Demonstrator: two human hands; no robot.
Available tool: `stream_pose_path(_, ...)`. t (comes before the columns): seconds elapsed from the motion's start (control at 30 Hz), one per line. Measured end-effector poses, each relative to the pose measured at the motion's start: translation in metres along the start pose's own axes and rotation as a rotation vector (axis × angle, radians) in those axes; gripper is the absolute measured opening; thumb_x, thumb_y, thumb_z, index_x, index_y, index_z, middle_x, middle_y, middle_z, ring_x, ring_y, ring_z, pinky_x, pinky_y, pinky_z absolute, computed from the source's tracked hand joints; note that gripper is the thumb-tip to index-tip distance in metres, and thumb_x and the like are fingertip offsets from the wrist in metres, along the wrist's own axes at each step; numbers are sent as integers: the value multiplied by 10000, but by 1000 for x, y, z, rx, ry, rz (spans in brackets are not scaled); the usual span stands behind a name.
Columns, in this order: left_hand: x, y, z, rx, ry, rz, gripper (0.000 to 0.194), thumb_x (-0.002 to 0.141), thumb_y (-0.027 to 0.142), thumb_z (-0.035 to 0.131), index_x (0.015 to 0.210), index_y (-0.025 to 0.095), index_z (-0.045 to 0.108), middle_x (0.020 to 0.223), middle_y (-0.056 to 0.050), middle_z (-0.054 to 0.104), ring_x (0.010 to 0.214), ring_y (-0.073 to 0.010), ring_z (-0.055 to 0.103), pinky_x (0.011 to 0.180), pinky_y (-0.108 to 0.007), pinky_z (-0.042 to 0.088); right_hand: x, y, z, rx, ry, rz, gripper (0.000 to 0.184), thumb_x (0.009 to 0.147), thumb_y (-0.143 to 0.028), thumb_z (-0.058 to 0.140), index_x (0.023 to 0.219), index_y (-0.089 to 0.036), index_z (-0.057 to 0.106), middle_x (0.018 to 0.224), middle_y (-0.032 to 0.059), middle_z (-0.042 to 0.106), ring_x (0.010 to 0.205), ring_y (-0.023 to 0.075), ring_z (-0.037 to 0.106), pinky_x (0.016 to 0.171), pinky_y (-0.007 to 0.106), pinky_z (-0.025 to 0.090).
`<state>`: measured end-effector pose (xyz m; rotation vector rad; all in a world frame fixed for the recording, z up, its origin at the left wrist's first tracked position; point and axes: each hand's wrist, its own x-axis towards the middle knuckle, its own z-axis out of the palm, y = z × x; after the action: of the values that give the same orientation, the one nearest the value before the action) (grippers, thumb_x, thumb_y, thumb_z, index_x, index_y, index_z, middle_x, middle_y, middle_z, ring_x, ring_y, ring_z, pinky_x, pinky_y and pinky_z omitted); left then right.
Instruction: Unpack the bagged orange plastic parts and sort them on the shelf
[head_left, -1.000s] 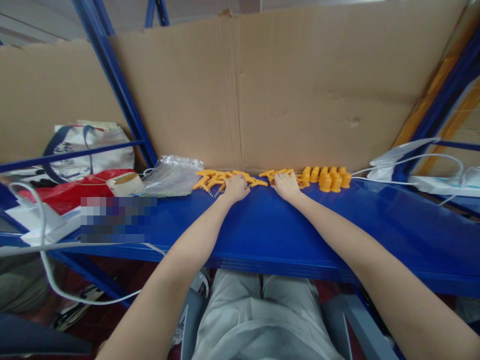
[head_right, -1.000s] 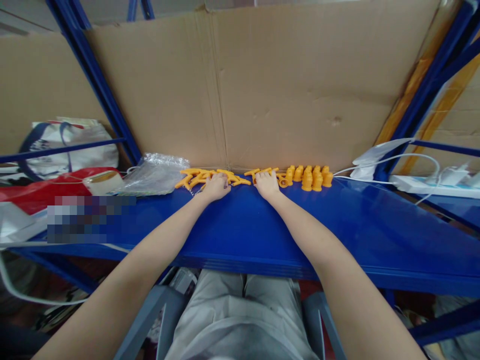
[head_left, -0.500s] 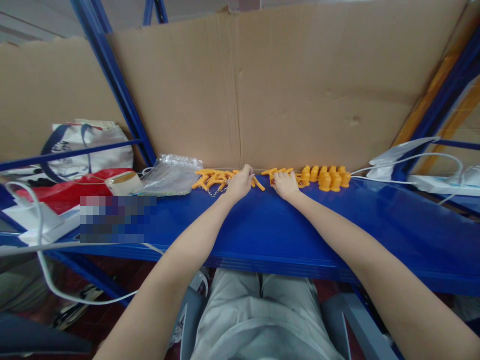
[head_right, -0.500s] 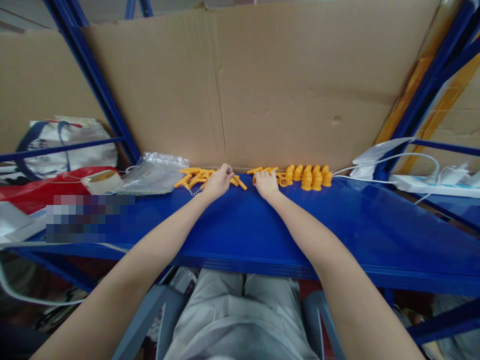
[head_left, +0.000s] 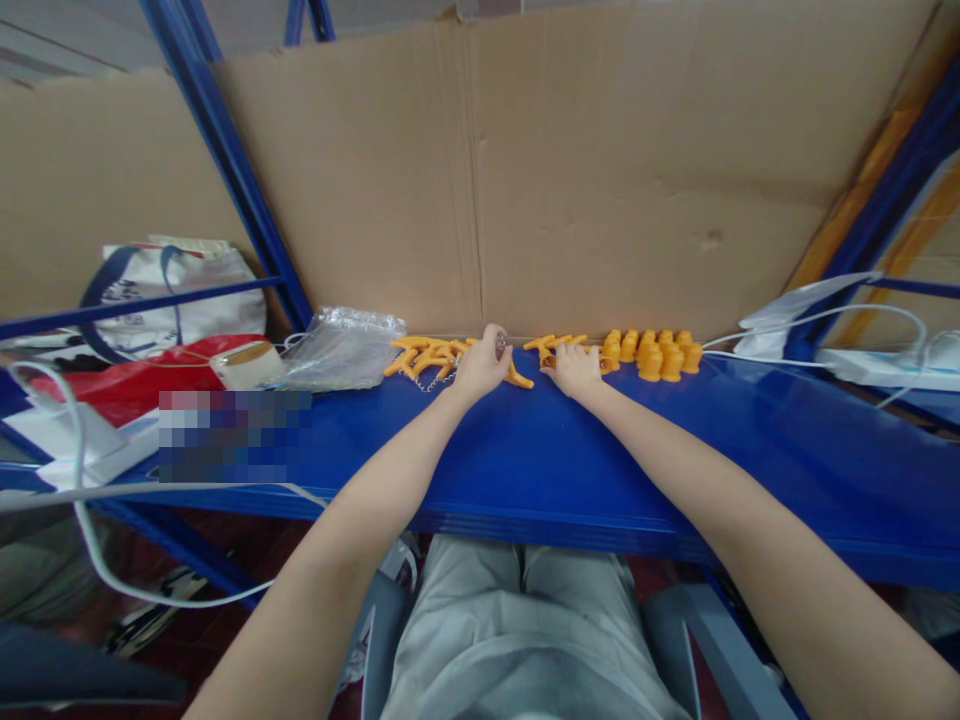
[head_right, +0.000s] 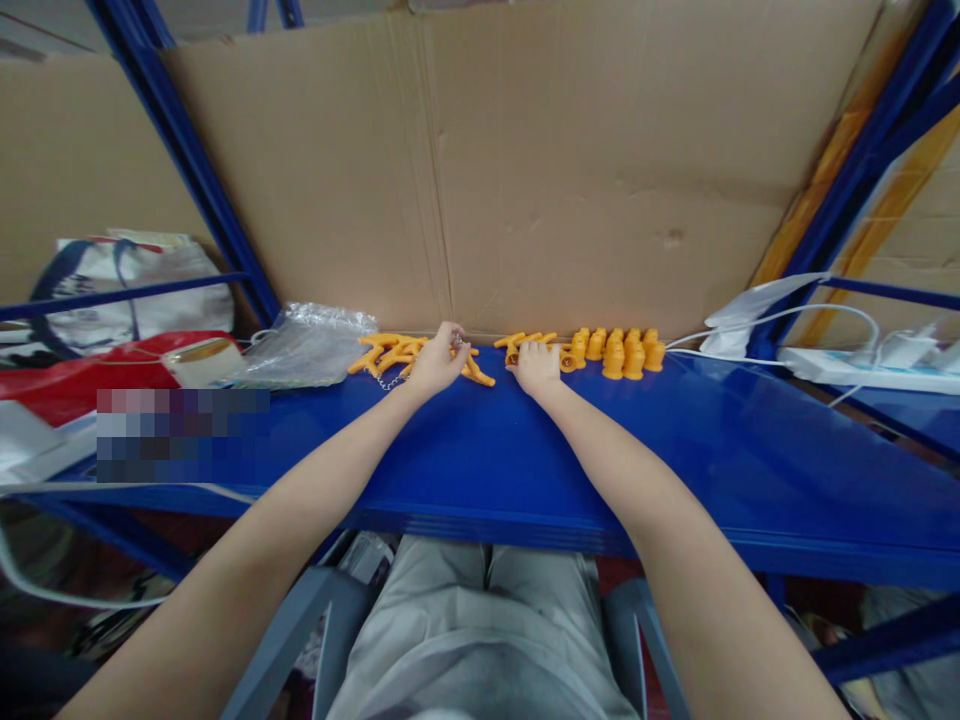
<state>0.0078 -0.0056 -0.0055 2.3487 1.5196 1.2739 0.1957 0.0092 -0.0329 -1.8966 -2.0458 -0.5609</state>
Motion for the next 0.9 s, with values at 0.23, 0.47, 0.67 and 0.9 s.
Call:
stream_pose_path(0.23,7,-11,11,-76,-65,-8,34,886,201,583,891,212,551,768,8,624,798,-169,670,775,-281,514,2,4,1,87,-144,96,643,980,-456,423,1441,-9,437,1428,318,523,1363,395,470,1118,616,290)
stream_pose_path(0.47,3,-10,7,-94,-178,-45,127,882,214,589,1000,218,540,718,40,595,689,-145,632,687,-248,502,3,5,-1,131,-193,88,621,993,-427,380,1479,-41,406,1489,292,472,1410,384,414,1132,607,286)
stream_pose_path(0.67,3,-11,5,-35,-206,6,170,874,196,598,1028,213,530,736,12,634,751,-180,658,741,-287,508,2,5,-8,101,-240,91,636,1004,-403,368,1529,-43,348,1548,268,416,1445,378,374,1152,613,271)
stream_pose_path(0.9,3,-11,6,-4,-233,11,187,881,200,596,1052,202,519,728,4,637,751,-189,658,736,-284,492,-5,6,-26,1,-192,4,661,973,-388,448,1544,-74,340,1550,234,434,1444,357,384,1170,607,250)
